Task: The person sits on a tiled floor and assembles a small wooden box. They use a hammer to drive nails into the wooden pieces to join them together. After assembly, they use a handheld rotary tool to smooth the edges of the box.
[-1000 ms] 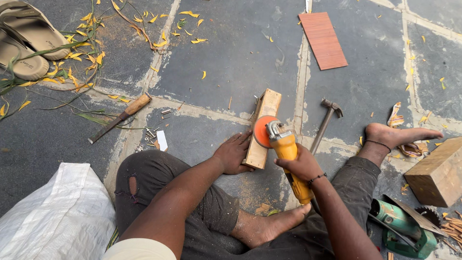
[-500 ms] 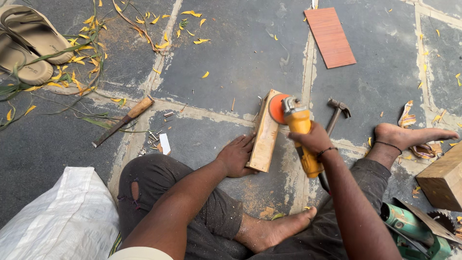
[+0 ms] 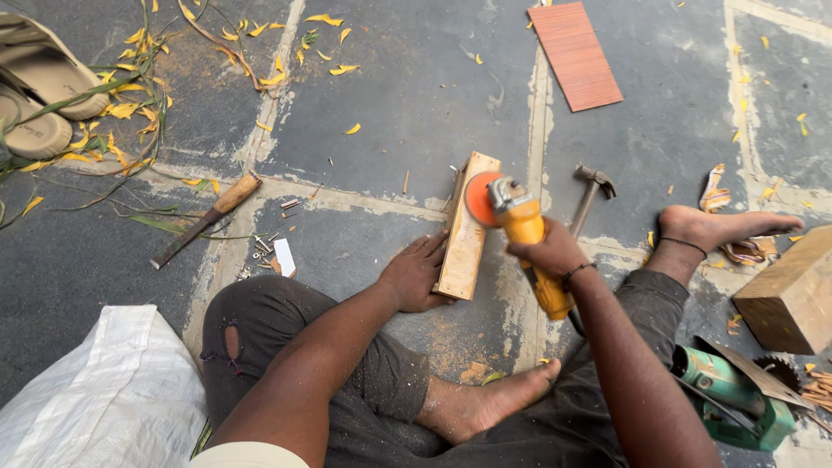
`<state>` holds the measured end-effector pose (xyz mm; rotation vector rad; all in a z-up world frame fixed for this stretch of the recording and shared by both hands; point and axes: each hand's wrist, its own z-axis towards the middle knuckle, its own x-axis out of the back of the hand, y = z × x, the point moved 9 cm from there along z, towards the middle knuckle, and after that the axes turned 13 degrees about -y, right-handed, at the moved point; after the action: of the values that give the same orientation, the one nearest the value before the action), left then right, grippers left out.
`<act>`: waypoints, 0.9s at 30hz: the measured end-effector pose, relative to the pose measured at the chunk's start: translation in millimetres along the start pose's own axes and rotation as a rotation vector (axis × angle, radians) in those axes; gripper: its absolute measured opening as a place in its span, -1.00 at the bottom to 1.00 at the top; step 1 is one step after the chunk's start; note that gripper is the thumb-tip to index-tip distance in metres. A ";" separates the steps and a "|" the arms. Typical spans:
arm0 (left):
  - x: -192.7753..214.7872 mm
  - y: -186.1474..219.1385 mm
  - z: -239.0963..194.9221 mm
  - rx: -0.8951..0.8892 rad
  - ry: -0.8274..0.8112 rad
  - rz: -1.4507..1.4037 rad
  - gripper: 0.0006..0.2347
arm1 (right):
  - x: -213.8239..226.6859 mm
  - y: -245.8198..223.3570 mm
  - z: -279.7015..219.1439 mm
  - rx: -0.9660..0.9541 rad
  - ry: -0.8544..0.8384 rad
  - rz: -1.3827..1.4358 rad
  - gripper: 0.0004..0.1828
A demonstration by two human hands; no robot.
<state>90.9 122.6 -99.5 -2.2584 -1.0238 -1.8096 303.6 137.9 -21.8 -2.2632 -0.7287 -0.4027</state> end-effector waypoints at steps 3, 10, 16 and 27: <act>1.3 0.1 -0.4 -0.004 0.015 -0.012 -0.24 | -15.0 2.9 -15.1 0.052 0.001 -0.033 -0.34; 0.5 1.4 -2.6 0.022 -0.005 0.017 -0.25 | -44.5 23.3 -50.5 0.045 -0.008 -0.102 -0.28; 3.3 3.0 -6.6 0.002 0.069 -0.015 -0.23 | -64.1 29.7 -80.7 0.107 -0.031 -0.081 -0.35; -1.4 0.3 -1.2 0.017 0.070 0.037 -0.22 | -88.9 30.3 -108.3 0.121 -0.010 -0.176 -0.35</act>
<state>89.9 121.3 -100.3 -2.1729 -0.9757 -1.8442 243.7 8.7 -4.9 -2.0970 -0.9364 -0.4197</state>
